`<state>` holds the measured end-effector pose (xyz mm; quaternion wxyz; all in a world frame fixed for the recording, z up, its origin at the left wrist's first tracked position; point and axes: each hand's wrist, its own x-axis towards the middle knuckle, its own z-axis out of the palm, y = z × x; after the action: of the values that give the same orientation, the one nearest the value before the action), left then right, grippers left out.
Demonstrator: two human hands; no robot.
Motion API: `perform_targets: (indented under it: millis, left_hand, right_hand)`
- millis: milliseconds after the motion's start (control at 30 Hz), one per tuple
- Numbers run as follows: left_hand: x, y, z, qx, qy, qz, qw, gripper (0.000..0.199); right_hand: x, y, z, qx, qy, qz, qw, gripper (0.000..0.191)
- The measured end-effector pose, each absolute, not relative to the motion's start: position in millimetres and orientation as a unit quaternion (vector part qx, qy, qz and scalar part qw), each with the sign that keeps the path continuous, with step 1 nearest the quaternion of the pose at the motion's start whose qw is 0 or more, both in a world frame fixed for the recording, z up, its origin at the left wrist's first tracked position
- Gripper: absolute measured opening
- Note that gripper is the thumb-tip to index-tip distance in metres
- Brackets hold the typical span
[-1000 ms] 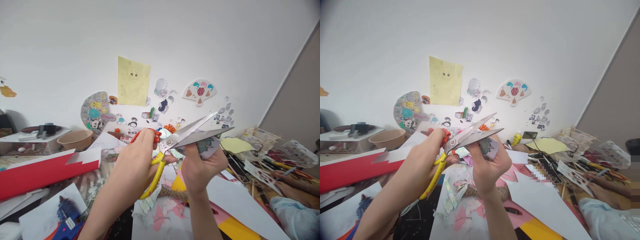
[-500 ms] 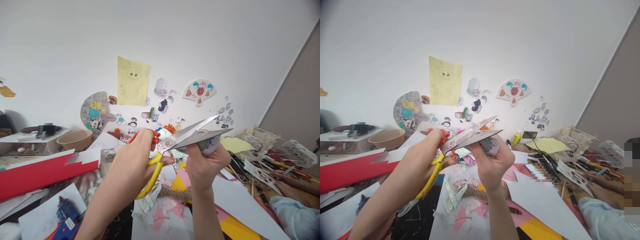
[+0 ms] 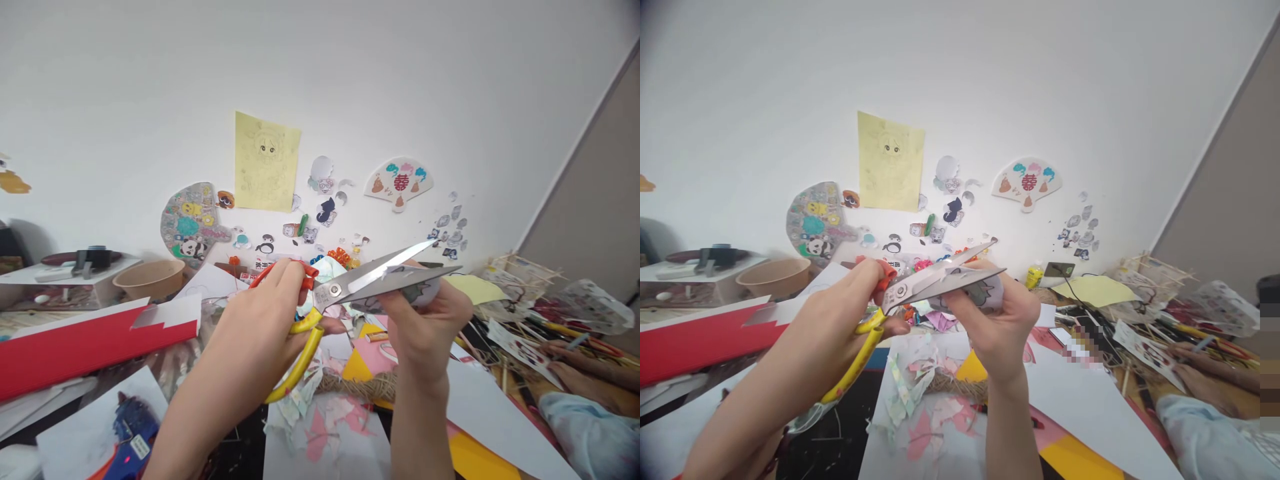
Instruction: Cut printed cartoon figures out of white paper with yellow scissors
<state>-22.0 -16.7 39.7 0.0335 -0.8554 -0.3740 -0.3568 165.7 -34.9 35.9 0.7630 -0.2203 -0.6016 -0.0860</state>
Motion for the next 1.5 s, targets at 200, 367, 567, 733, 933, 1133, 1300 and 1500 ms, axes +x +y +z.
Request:
perform_targets:
  millis: [200, 367, 567, 733, 933, 1133, 1300, 1500]
  left_hand:
    - [-22, -16, 41, -0.857, -0.376, -0.351, 0.033, 0.035]
    - [-23, -16, 40, -0.860, -0.374, -0.346, 0.027, 0.035]
    - [-23, -15, 39, -0.863, -0.377, -0.336, 0.012, 0.038]
    - [-24, -15, 39, -0.860, -0.380, -0.339, 0.024, 0.036]
    - [-18, -16, 41, -0.853, -0.398, -0.337, 0.011, 0.032]
    - [-14, -18, 43, -0.847, -0.400, -0.349, 0.002, 0.023]
    - [-15, -16, 43, -0.841, -0.408, -0.354, 0.015, 0.028]
    - [-14, -17, 44, -0.848, -0.391, -0.356, -0.015, 0.027]
  right_hand:
    - [171, -37, 35, -0.241, -0.605, -0.056, 0.757, 0.016]
    - [173, -38, 37, -0.230, -0.611, -0.058, 0.755, 0.020]
    - [173, -39, 41, -0.204, -0.641, -0.063, 0.737, 0.017]
    - [178, -39, 39, -0.225, -0.637, -0.058, 0.735, 0.011]
    - [177, -39, 37, -0.265, -0.583, -0.137, 0.756, 0.006]
    - [161, -33, 37, -0.232, -0.557, -0.103, 0.791, 0.010]
    - [162, -34, 37, -0.243, -0.577, -0.089, 0.775, 0.010]
    - [167, -35, 37, -0.250, -0.581, -0.094, 0.769, 0.012]
